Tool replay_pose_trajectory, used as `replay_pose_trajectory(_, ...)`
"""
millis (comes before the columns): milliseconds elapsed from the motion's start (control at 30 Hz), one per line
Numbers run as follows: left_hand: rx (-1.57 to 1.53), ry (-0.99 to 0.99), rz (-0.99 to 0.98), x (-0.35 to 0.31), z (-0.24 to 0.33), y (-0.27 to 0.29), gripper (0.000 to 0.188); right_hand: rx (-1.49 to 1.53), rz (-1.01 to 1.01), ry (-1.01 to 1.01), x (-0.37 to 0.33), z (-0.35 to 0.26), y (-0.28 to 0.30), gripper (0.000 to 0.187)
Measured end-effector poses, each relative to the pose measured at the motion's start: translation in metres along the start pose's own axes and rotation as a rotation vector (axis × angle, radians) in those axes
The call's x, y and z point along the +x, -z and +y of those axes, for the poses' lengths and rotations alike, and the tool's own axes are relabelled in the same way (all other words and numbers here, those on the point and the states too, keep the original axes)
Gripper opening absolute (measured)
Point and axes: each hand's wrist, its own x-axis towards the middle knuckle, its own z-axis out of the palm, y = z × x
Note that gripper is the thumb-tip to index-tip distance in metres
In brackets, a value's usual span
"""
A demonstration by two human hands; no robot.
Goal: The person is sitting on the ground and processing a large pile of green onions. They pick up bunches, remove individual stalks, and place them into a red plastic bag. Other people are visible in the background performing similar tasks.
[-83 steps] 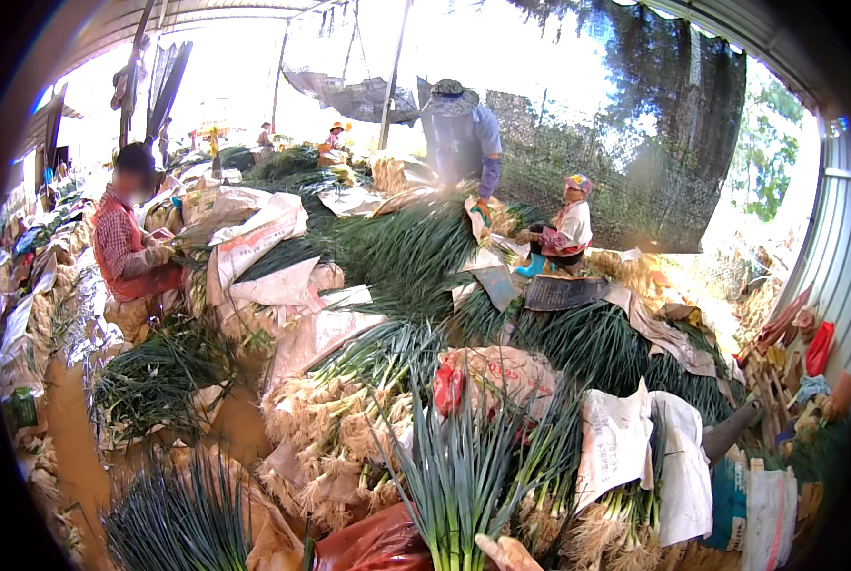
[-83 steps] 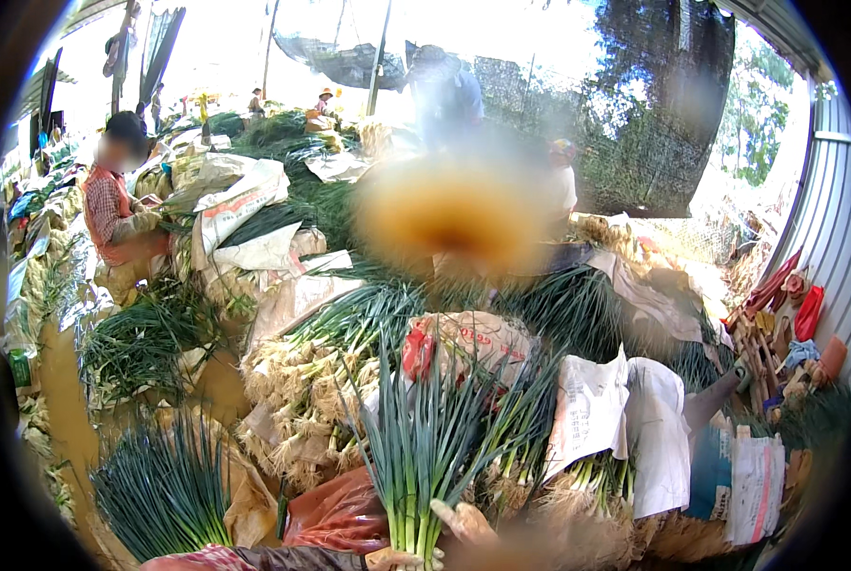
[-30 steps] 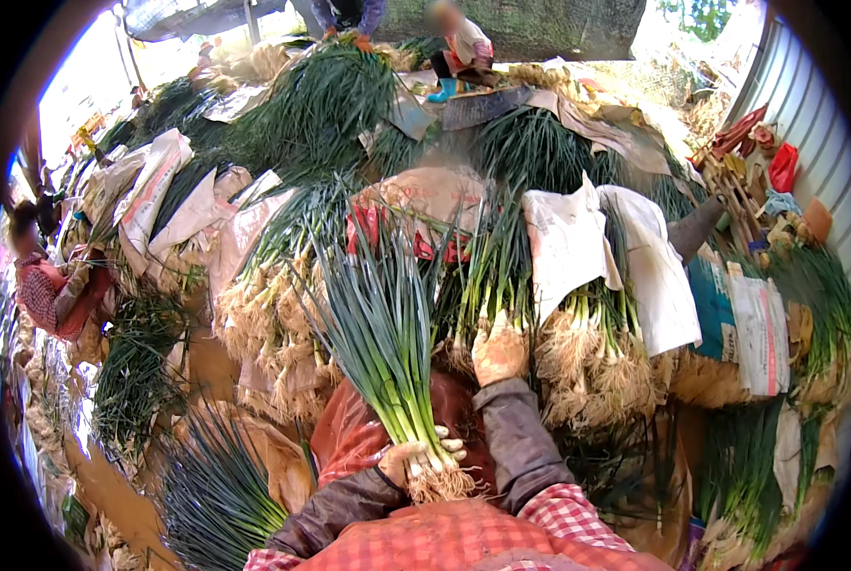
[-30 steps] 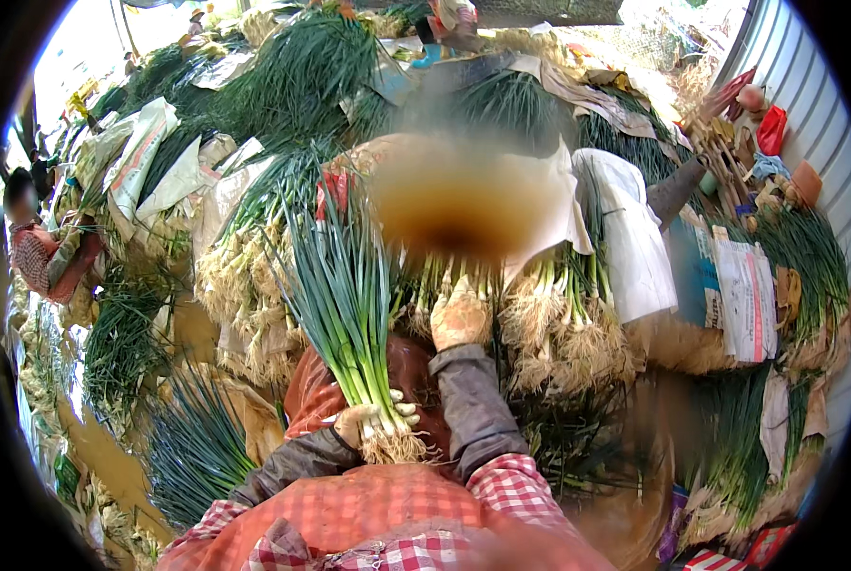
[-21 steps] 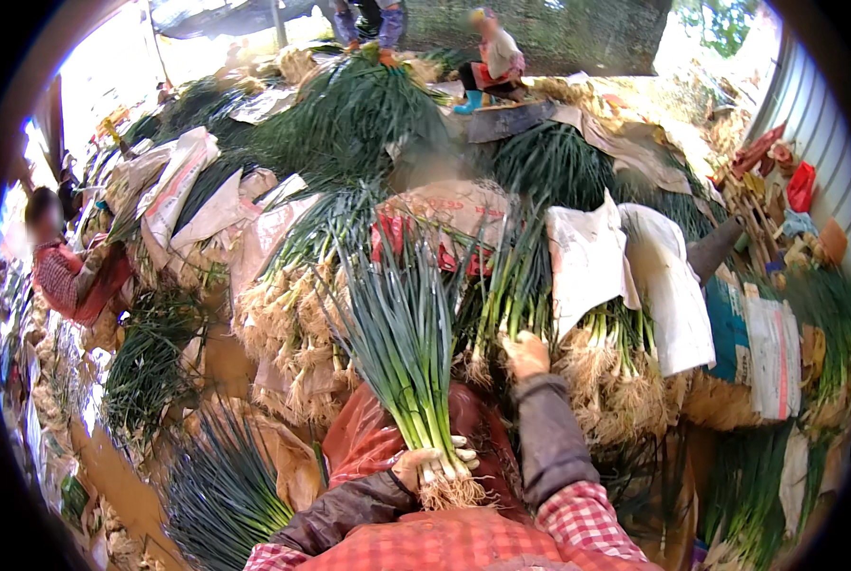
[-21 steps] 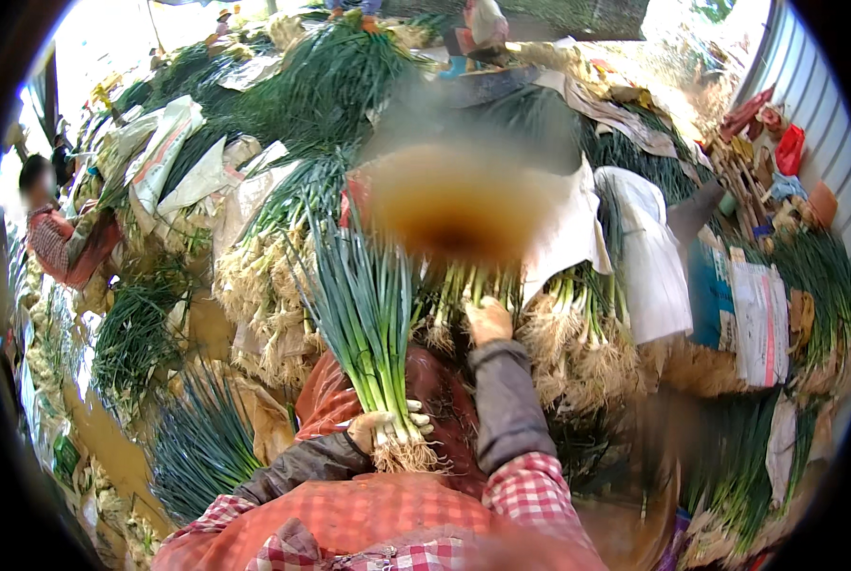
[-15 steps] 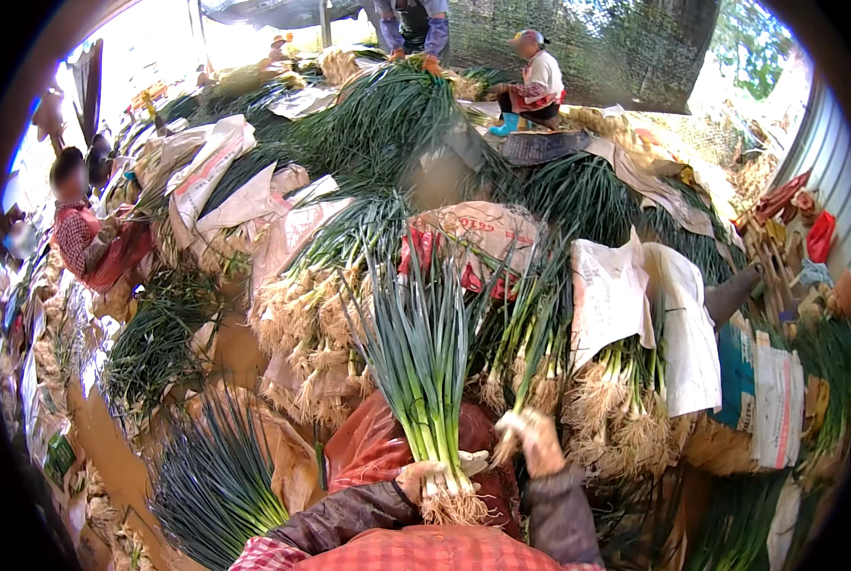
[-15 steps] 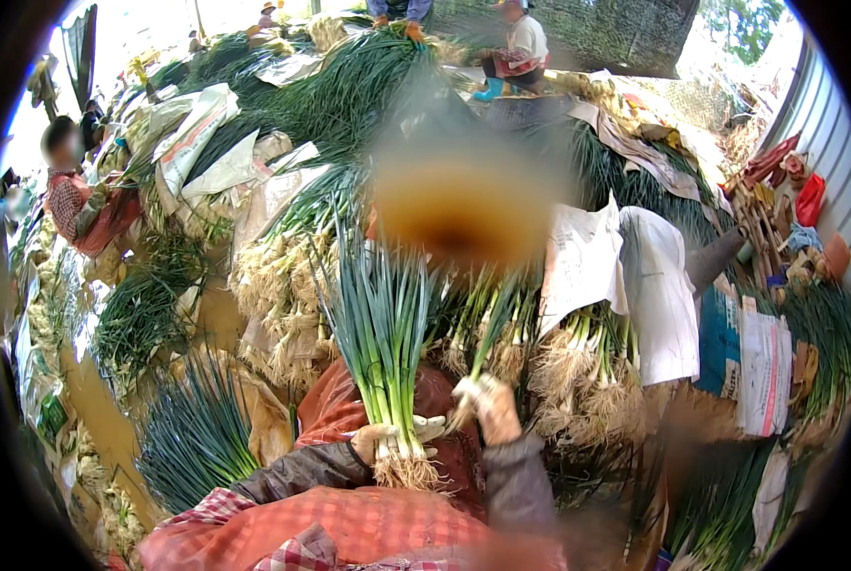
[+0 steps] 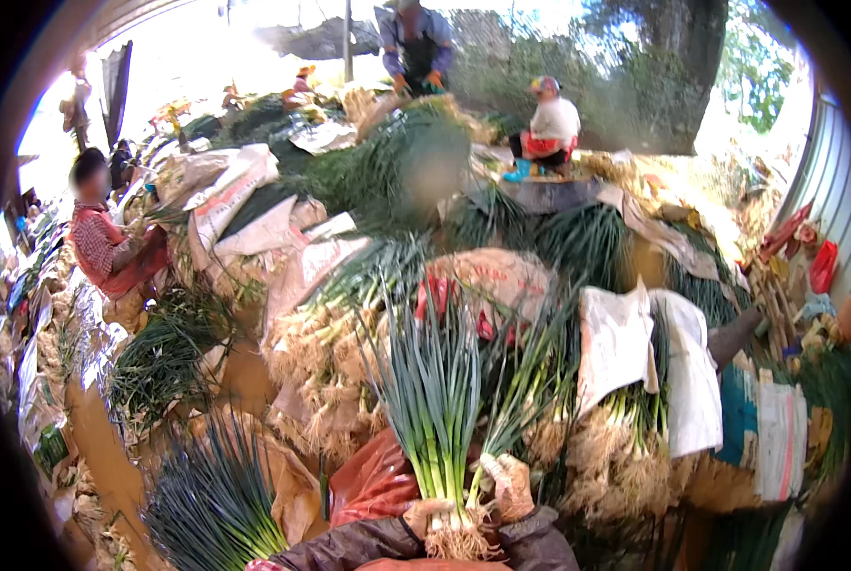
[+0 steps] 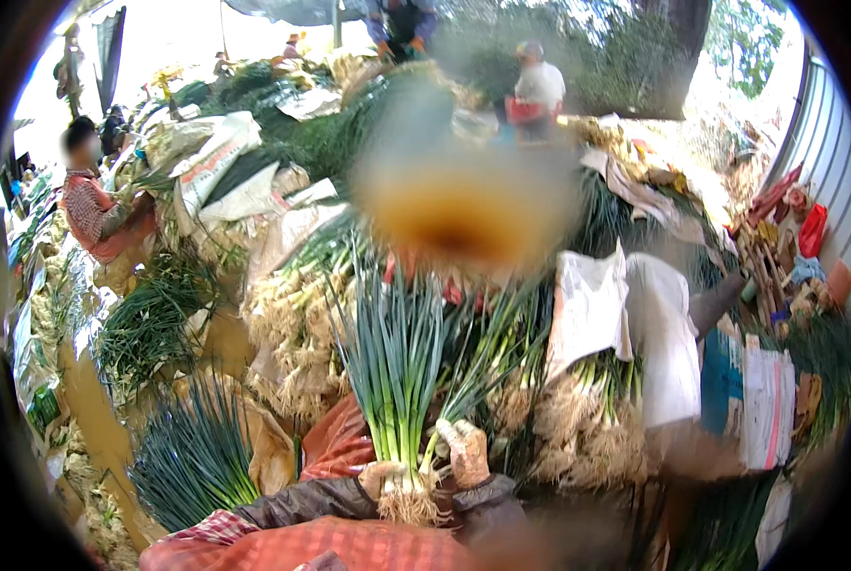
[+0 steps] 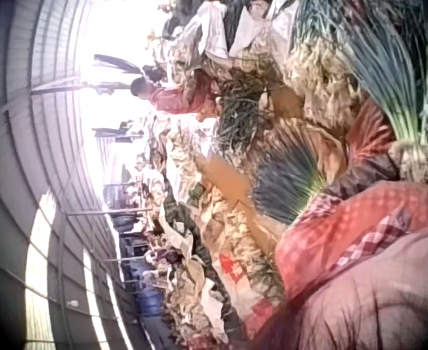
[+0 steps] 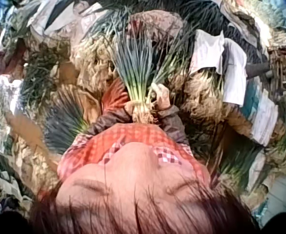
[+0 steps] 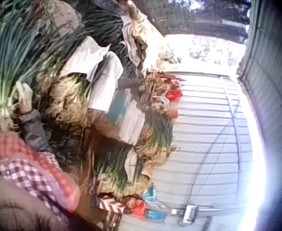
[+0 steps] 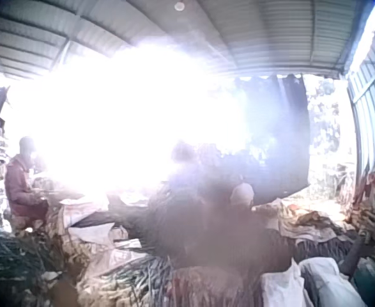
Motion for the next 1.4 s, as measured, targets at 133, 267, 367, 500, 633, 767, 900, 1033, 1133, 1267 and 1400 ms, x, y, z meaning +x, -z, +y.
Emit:
replay_pose_trajectory(133, -0.042, -0.036, -0.203, 0.007, 0.002, -0.007, 0.055, -0.537, -0.015, 0.377, -0.005, 0.015, 0.023, 0.017)
replay_pose_trajectory(267, -0.040, 0.025, -0.157, 0.021, -0.012, 0.026, 0.053, -0.246, 0.002, 0.154, -0.015, 0.010, 0.023, 0.028)
replay_pose_trajectory(367, 0.077, 0.014, -0.134, 0.010, 0.012, -0.014, 0.050, -0.022, 0.034, -0.006, -0.013, 0.003, 0.020, 0.036)
replay_pose_trajectory(500, 0.142, 0.081, -0.014, 0.011, 0.003, -0.004, 0.048, -0.596, 0.107, 0.077, 0.006, 0.015, 0.014, 0.044)
replay_pose_trajectory(633, 0.274, -0.005, -0.005, 0.020, -0.008, 0.028, 0.047, -0.573, 0.052, 0.122, 0.014, 0.015, 0.011, 0.037)
replay_pose_trajectory(767, 0.166, 0.077, 0.146, 0.006, 0.007, -0.016, 0.032, -0.734, 0.061, 0.363, 0.005, 0.028, 0.012, 0.032)
replay_pose_trajectory(900, 0.219, 0.006, 0.149, 0.004, 0.003, -0.015, 0.031, -0.873, 0.159, 0.706, -0.012, 0.010, 0.003, 0.022)
replay_pose_trajectory(1033, 0.228, -0.006, 0.078, 0.008, 0.002, 0.002, 0.035, -0.919, 0.039, 0.909, -0.013, 0.010, 0.005, 0.010)
replay_pose_trajectory(1133, 0.070, -0.017, 0.039, 0.004, -0.004, -0.002, 0.040, -0.961, -0.207, 1.207, -0.015, -0.004, 0.009, 0.005)
replay_pose_trajectory(1267, 0.138, -0.112, -0.103, 0.013, 0.004, 0.018, 0.053, -0.183, -0.240, 0.438, -0.045, -0.010, 0.025, 0.006)
replay_pose_trajectory(1400, -0.126, -0.023, -0.277, 0.002, 0.013, -0.012, 0.068, -0.046, 0.023, 0.302, -0.056, -0.017, 0.056, 0.027)
